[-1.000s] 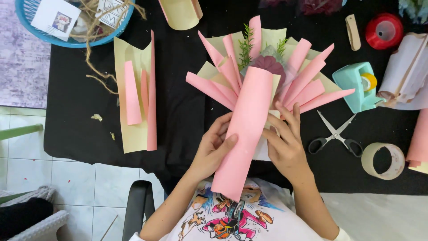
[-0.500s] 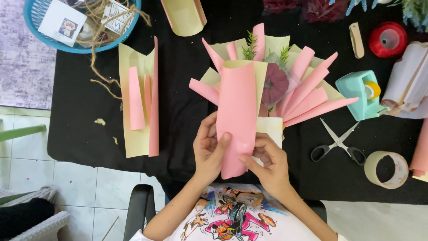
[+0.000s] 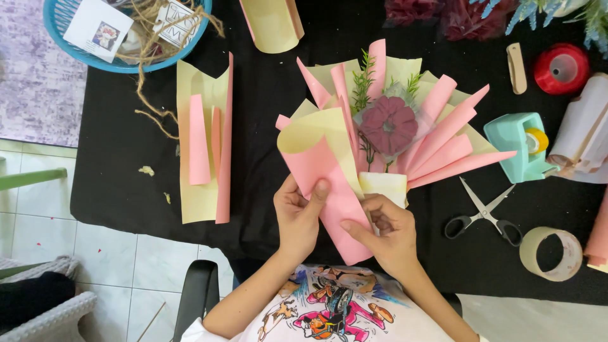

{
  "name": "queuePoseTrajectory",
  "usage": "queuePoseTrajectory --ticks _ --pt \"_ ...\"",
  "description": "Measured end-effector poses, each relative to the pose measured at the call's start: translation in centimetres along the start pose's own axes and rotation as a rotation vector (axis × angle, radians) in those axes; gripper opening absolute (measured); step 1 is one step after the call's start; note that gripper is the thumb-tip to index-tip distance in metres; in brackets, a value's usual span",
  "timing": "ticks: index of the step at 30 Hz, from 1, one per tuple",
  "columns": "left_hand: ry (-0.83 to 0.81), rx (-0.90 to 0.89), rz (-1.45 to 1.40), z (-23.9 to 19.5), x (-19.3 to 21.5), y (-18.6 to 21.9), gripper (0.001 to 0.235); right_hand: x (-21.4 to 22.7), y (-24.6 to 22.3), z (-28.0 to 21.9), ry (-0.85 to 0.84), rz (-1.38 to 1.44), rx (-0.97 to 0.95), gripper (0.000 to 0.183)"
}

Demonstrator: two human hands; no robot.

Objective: The person wraps a floral arrangement in pink and yellow paper, folding the sheets around the base and securing them. They use a utility knife to trim the paper edges and a stapler to fasten the layers, creating a finished bouquet presentation.

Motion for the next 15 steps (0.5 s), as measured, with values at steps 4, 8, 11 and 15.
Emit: queuePoseTrajectory --ticks 4,8,11,15 --pt "0.012 0.019 -0.081 -0.3 -1.6 1.7 0.020 0.7 -0.4 -0.3 0.145 -0.091 0.012 0.041" --pt "0.004 0.000 -0.062 -0.9 -2.0 0.8 0.033 0.9 -3.0 0.4 0.164 -0.239 0.061 0.054" --pt "0.103 -0.007 0.017 -1.7 -1.7 -0.5 0.033 1.4 -2.9 0.1 0.140 -0.372 0.064 0.050" --pt "0.241 0.022 -0.016 -3.5 1.2 -2.8 0.021 2.0 -1.7 -1.4 0.166 -0.350 -0.061 0.054"
Point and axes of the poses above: each hand's wrist, its own z-axis towards the middle knuckle, its own x-axis out of the back of the hand, y = z × x, the point moved 4 cm from there along z, towards the middle knuckle, and after that the axes turned 9 degrees about -y, right-handed, at the moved point
